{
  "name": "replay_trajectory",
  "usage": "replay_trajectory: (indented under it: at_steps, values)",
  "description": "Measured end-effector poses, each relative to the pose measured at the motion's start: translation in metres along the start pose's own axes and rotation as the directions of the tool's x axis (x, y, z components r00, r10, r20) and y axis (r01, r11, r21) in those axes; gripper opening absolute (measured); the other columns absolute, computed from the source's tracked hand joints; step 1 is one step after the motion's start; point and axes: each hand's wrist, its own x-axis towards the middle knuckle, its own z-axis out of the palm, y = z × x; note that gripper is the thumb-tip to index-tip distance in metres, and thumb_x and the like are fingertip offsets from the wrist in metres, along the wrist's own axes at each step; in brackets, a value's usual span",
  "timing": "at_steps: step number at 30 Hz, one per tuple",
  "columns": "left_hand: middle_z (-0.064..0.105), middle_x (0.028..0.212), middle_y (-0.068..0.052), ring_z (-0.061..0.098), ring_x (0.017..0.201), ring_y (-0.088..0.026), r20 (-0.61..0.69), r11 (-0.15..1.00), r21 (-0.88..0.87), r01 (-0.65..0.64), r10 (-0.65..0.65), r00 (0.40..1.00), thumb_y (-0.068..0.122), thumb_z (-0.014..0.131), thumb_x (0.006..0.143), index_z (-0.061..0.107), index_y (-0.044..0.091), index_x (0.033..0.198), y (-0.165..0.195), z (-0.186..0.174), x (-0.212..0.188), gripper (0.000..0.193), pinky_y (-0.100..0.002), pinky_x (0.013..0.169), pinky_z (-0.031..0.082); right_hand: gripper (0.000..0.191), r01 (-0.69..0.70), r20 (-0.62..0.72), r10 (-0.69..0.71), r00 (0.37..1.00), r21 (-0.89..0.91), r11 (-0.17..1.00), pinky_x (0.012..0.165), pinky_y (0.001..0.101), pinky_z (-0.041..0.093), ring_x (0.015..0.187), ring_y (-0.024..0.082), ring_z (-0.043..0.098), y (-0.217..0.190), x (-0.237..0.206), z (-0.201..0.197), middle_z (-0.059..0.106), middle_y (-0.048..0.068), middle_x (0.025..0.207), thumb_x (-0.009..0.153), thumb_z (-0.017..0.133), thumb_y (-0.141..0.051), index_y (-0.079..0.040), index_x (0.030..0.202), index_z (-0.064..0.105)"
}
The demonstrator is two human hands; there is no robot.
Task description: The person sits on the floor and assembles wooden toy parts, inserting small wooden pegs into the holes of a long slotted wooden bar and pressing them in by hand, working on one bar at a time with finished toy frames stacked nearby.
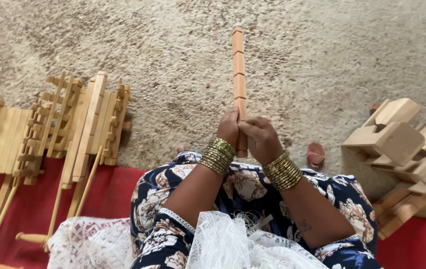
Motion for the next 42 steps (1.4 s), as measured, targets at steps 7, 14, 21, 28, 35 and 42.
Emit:
replay_trajectory:
  at_steps: [7, 14, 21, 28, 35, 42]
  values:
    - [0.07, 0.102, -0.014, 0.072, 0.083, -0.017, 0.031, 0.924, 0.128, -0.36, 0.359, 0.933, 0.03, 0.036, 0.11, 0.057, -0.005, 0.129, -0.003, -0.004, 0.012, 0.045, -0.028, 0.071, 0.061, 0.01, -0.147, 0.0, 0.147, 0.989, 0.056, 0.988, 0.072, 0.0311, 0.06, 0.086, 0.023, 0.071, 0.009, 0.002, -0.013, 0.071, 0.011, 0.099, 0.093, 0.069, 0.0, -0.004, 0.1, 0.076]
    - [0.066, 0.096, -0.017, 0.065, 0.073, -0.018, 0.008, 0.983, 0.006, -0.184, 0.184, 0.983, 0.031, 0.04, 0.108, 0.06, -0.006, 0.128, 0.014, 0.007, -0.015, 0.046, -0.03, 0.063, 0.057, 0.009, -0.137, 0.023, 0.136, 0.99, 0.02, 0.99, 0.07, 0.0312, 0.06, 0.084, 0.023, 0.069, -0.002, 0.006, -0.013, 0.07, 0.012, 0.098, 0.093, 0.07, -0.002, -0.004, 0.1, 0.076]
    - [0.067, 0.116, -0.013, 0.068, 0.098, -0.015, 0.091, 0.759, 0.308, -0.573, 0.577, 0.812, 0.027, 0.039, 0.116, 0.061, -0.007, 0.132, -0.01, 0.006, 0.004, 0.043, -0.027, 0.084, 0.057, 0.012, -0.12, -0.011, 0.12, 0.993, 0.042, 0.992, 0.072, 0.0318, 0.06, 0.087, 0.023, 0.07, -0.001, 0.005, -0.015, 0.07, 0.011, 0.098, 0.094, 0.066, 0.0, -0.003, 0.101, 0.075]
    - [0.062, 0.081, -0.006, 0.064, 0.064, -0.012, 0.146, 0.95, 0.111, -0.293, 0.276, 0.95, 0.034, 0.027, 0.11, 0.059, 0.003, 0.131, 0.018, -0.001, -0.018, 0.05, -0.026, 0.053, 0.057, 0.013, -0.091, -0.006, 0.091, 0.996, 0.01, 0.996, 0.073, 0.0322, 0.06, 0.087, 0.023, 0.069, 0.002, 0.006, -0.015, 0.07, 0.01, 0.097, 0.094, 0.066, 0.0, -0.003, 0.103, 0.074]
    - [0.062, 0.08, -0.007, 0.062, 0.06, -0.013, 0.143, 0.983, -0.124, -0.134, 0.151, 0.978, 0.037, 0.028, 0.111, 0.058, 0.002, 0.12, 0.032, 0.008, -0.028, 0.047, -0.026, 0.05, 0.054, 0.009, 0.011, -0.144, -0.006, 0.99, 0.036, 0.999, 0.076, 0.0306, 0.062, 0.088, 0.022, 0.07, 0.0, 0.004, -0.009, 0.072, 0.013, 0.101, 0.098, 0.065, -0.004, -0.002, 0.103, 0.073]
    - [0.062, 0.087, -0.007, 0.061, 0.064, -0.013, 0.38, 0.932, 0.301, -0.202, 0.077, 0.922, 0.035, 0.029, 0.109, 0.056, 0.0, 0.113, 0.003, 0.028, -0.041, 0.044, -0.026, 0.055, 0.059, 0.012, -0.13, -0.138, 0.103, 0.985, -0.204, 0.97, 0.084, 0.0326, 0.062, 0.098, 0.025, 0.07, 0.046, -0.006, -0.007, 0.072, 0.013, 0.107, 0.099, 0.064, -0.002, -0.001, 0.106, 0.074]
